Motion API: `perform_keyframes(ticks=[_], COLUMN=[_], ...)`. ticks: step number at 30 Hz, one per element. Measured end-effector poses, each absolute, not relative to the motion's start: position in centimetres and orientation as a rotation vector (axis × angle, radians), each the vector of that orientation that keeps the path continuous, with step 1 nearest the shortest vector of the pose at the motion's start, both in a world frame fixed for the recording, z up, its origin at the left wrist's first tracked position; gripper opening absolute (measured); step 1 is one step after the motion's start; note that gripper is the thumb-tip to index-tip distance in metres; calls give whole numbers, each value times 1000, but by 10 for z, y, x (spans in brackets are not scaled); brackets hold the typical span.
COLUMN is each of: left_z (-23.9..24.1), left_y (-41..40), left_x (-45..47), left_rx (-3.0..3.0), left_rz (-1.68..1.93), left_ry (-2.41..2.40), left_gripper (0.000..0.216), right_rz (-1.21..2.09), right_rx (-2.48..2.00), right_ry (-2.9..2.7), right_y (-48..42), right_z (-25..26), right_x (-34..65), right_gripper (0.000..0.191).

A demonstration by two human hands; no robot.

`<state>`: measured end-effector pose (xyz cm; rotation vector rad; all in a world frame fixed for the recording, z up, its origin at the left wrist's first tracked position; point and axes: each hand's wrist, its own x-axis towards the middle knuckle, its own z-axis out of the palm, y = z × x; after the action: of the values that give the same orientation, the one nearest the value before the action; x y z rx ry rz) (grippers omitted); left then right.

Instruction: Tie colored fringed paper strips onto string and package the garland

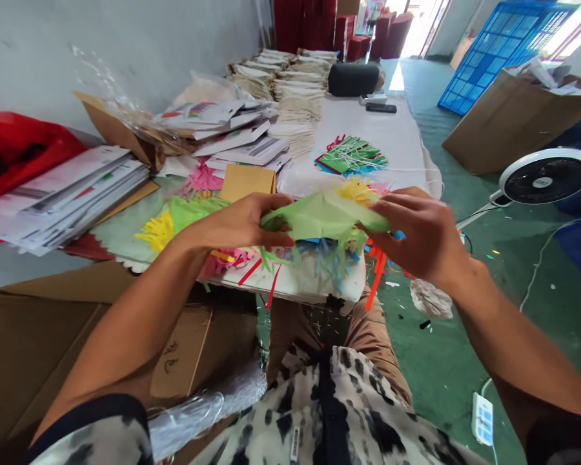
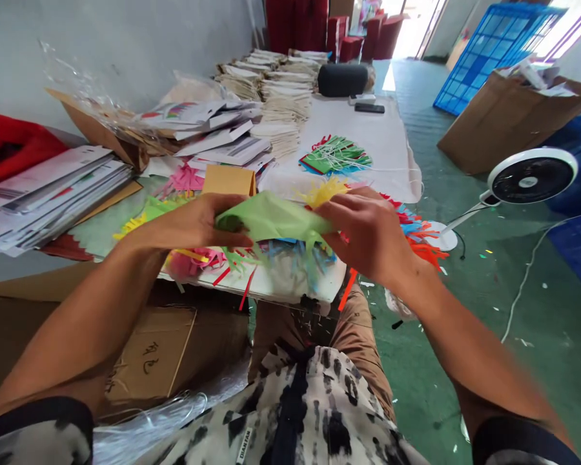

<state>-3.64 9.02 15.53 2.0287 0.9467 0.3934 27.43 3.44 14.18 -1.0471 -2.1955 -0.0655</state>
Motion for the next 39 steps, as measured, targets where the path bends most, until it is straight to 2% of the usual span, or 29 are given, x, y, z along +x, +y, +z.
perform_keyframes(ticks=[2, 3, 7, 11, 15, 20, 25, 27, 30, 33, 39], left_z=[158, 155, 117, 75, 43, -7, -26, -22, -13, -5, -3], left_y=[76, 69, 43, 9, -27, -35, -32, -33, -34, -33, -24], left_x=[-46, -53, -81, -90, -61, -23, -19, -20, -23, -27, -22], left_rx=[2298, 2435, 2777, 2822, 2830, 2833, 2759, 2748, 2707, 2536, 2211], left_rz=[472, 503, 362, 187, 283, 369, 463, 463, 500, 591, 624], left_ry=[1001, 1029, 1161, 1263, 1126, 823, 923, 937, 959, 1042, 1478], left_gripper=[13, 14, 54, 65, 75, 52, 44, 41, 33, 24, 26], right_rz=[-179, -201, -315, -359, -347, -216, 53, 99, 87, 237, 545], right_rx=[-1008, -1009, -959, -981, -1011, -1092, -1113, -1111, -1158, -1257, -1543], right_ry=[-2216, -2214, -2237, -2406, -2479, -2558, -2684, -2685, -2604, -2525, -2247], right_y=[19, 11, -17, -33, -33, -36, -60, -66, -63, -48, -20], right_z=[135, 125, 59, 2, -13, -4, -1, -4, -6, 0, 0], right_x=[272, 269, 256, 248, 254, 264, 252, 244, 238, 238, 233], right_gripper=[11, 10, 20, 29, 28, 33, 66, 62, 40, 23, 28])
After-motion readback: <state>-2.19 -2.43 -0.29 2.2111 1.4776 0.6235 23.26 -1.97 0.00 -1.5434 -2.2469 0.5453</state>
